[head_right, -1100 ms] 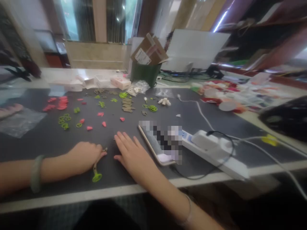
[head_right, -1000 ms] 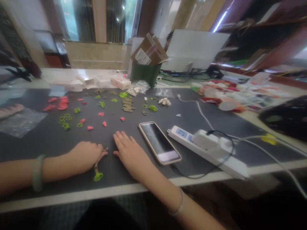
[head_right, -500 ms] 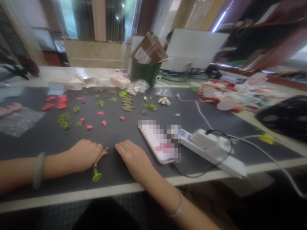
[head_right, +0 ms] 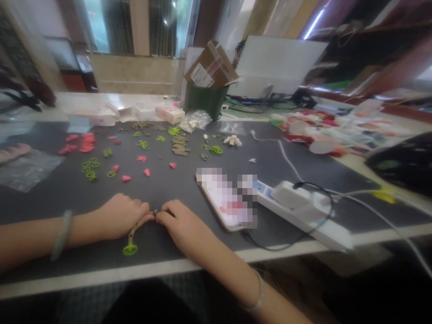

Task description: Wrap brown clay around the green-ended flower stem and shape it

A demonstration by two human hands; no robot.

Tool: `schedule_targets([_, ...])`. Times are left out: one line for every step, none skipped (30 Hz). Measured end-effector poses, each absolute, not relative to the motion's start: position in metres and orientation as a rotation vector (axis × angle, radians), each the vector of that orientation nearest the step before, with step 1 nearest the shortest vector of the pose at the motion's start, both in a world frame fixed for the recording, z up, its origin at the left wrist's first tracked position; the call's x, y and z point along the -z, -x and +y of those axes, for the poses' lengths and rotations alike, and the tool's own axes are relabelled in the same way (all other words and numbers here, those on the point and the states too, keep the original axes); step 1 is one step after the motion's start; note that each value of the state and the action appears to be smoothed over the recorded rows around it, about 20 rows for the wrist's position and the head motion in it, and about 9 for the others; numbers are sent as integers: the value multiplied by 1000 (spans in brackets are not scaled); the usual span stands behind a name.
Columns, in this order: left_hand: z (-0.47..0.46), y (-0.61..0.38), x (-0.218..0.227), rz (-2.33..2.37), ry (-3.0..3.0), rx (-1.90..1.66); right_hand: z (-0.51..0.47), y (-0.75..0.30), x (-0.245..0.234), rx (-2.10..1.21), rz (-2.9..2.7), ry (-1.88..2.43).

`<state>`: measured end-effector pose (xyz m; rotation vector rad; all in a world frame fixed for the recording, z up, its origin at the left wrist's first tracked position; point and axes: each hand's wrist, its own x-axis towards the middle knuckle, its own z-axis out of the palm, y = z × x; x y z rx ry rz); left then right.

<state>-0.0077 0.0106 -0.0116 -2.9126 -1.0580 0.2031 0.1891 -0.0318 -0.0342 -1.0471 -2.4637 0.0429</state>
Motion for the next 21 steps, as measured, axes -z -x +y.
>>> schedule_targets([11,8,11,-1038,2918,-205,-33,-189,35,-53,-2464,1015])
schedule_targets([12,8,11,-1013,2924,-195,-33,-189,35,-48,-2465,987])
schedule_targets([13,8,12,-983,2931,-172,-34,-189,35,-46,-2461,970])
schedule_targets([14,8,12,-950,2938,-141,-34,-190,36,-55,-2455,967])
schedule_targets([16,9,13,-917,2946,-108,-35,-190,36,-71,-2440,976])
schedule_targets([17,9,14,-884,2952,-76,-36,-191,36,-97,-2415,1000])
schedule_targets([19,10,16,-852,2958,-49,-36,-191,37,-121,-2378,1030])
schedule_targets([21,11,17,-822,2964,-27,-36,-192,37,-138,-2335,1064])
schedule_targets([22,11,17,-791,2970,-9,-37,-193,37,-142,-2291,1097])
schedule_targets([24,12,18,-759,2976,6,-37,-193,37,-136,-2253,1122])
schedule_targets([25,12,18,-725,2981,18,-36,-194,37,-127,-2226,1135])
schedule_targets([25,13,19,-691,2984,25,-36,-194,37,-124,-2218,1137])
schedule_targets([26,13,19,-659,2984,26,-36,-194,36,-129,-2229,1129])
schedule_targets([26,13,19,-632,2980,21,-36,-194,36,-142,-2249,1114])
schedule_targets([26,13,18,-607,2975,9,-36,-193,35,-157,-2272,1094])
schedule_targets([26,13,18,-588,2971,-8,-36,-193,35,-174,-2292,1076])
schedule_targets([26,12,18,-573,2969,-30,-37,-193,35,-187,-2303,1060])
schedule_targets([26,12,17,-562,2969,-54,-37,-193,35,-194,-2302,1046])
schedule_targets([25,12,16,-558,2972,-78,-37,-193,35,-198,-2295,1029])
schedule_targets([25,11,16,-559,2977,-100,-38,-192,35,-201,-2287,1016])
schedule_targets([25,11,15,-565,2982,-119,-38,-192,35,-201,-2278,1007])
